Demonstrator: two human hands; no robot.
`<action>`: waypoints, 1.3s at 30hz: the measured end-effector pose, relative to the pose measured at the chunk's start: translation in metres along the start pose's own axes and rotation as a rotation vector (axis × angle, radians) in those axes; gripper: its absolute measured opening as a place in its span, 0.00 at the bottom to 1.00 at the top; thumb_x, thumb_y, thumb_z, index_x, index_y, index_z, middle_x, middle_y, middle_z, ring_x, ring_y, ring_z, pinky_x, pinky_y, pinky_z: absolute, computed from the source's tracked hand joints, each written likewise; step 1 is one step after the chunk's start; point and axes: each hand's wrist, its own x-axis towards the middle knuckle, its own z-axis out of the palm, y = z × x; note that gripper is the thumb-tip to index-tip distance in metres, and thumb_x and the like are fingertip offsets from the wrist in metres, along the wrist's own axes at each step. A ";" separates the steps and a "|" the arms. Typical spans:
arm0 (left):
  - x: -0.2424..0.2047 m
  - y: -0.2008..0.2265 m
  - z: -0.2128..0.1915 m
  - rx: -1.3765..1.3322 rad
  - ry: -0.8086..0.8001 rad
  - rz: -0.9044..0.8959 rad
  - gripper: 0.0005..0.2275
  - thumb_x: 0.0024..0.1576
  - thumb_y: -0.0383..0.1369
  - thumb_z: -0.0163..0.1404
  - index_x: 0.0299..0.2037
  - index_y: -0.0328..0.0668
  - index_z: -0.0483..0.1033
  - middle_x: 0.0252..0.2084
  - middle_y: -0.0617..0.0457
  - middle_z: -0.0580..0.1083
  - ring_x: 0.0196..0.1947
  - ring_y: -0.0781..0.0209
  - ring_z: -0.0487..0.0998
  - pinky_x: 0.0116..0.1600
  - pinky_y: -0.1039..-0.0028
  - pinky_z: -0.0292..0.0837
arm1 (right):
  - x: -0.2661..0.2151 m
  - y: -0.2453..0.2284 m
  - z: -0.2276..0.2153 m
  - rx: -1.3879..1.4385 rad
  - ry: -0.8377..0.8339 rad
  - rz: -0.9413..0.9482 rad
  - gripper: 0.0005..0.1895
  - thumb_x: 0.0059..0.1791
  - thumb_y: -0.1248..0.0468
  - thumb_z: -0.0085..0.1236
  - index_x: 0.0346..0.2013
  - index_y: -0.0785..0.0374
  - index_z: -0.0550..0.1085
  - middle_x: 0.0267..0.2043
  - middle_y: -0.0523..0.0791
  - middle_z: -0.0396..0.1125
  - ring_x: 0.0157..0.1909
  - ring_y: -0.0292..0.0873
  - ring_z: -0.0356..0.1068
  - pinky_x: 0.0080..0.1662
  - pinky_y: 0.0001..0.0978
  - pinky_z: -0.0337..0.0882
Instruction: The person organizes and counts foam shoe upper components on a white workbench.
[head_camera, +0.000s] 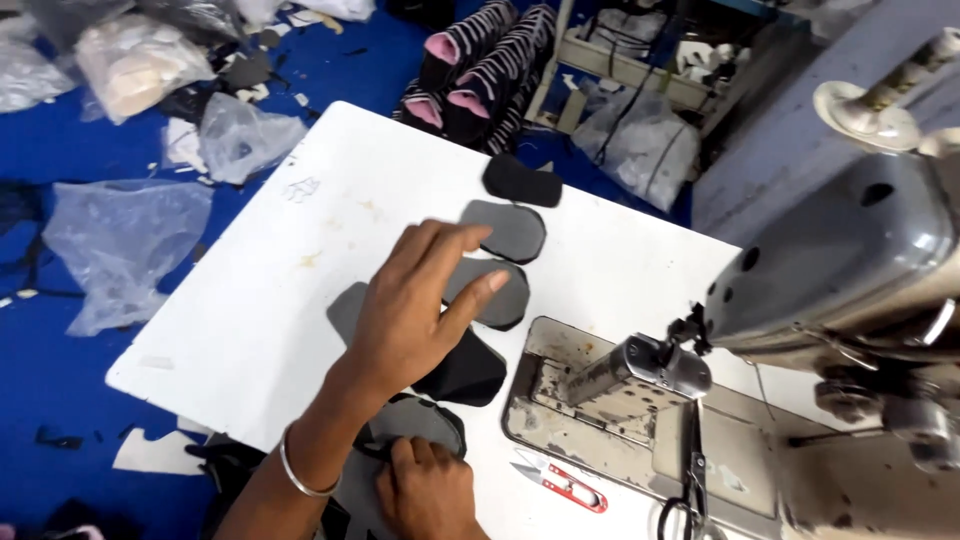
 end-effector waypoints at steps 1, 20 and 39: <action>0.006 0.010 -0.010 -0.013 0.046 0.046 0.15 0.64 0.36 0.55 0.55 0.33 0.74 0.48 0.45 0.74 0.49 0.52 0.77 0.50 0.64 0.75 | 0.001 -0.001 -0.001 0.001 0.016 0.012 0.11 0.46 0.58 0.61 0.30 0.61 0.71 0.29 0.50 0.70 0.31 0.54 0.74 0.31 0.46 0.75; 0.095 0.062 -0.024 -0.154 0.291 0.486 0.12 0.71 0.36 0.54 0.59 0.42 0.70 0.46 0.56 0.72 0.45 0.67 0.75 0.50 0.78 0.73 | 0.009 -0.009 -0.016 -0.020 0.020 0.048 0.12 0.48 0.58 0.58 0.27 0.62 0.71 0.27 0.50 0.72 0.28 0.54 0.74 0.28 0.46 0.73; -0.121 -0.099 0.143 0.350 -0.520 -0.187 0.14 0.66 0.45 0.42 0.46 0.45 0.72 0.29 0.43 0.77 0.32 0.41 0.79 0.41 0.49 0.71 | -0.064 0.143 0.086 0.109 -0.218 -0.317 0.07 0.54 0.61 0.56 0.40 0.62 0.76 0.42 0.50 0.74 0.40 0.48 0.78 0.40 0.37 0.77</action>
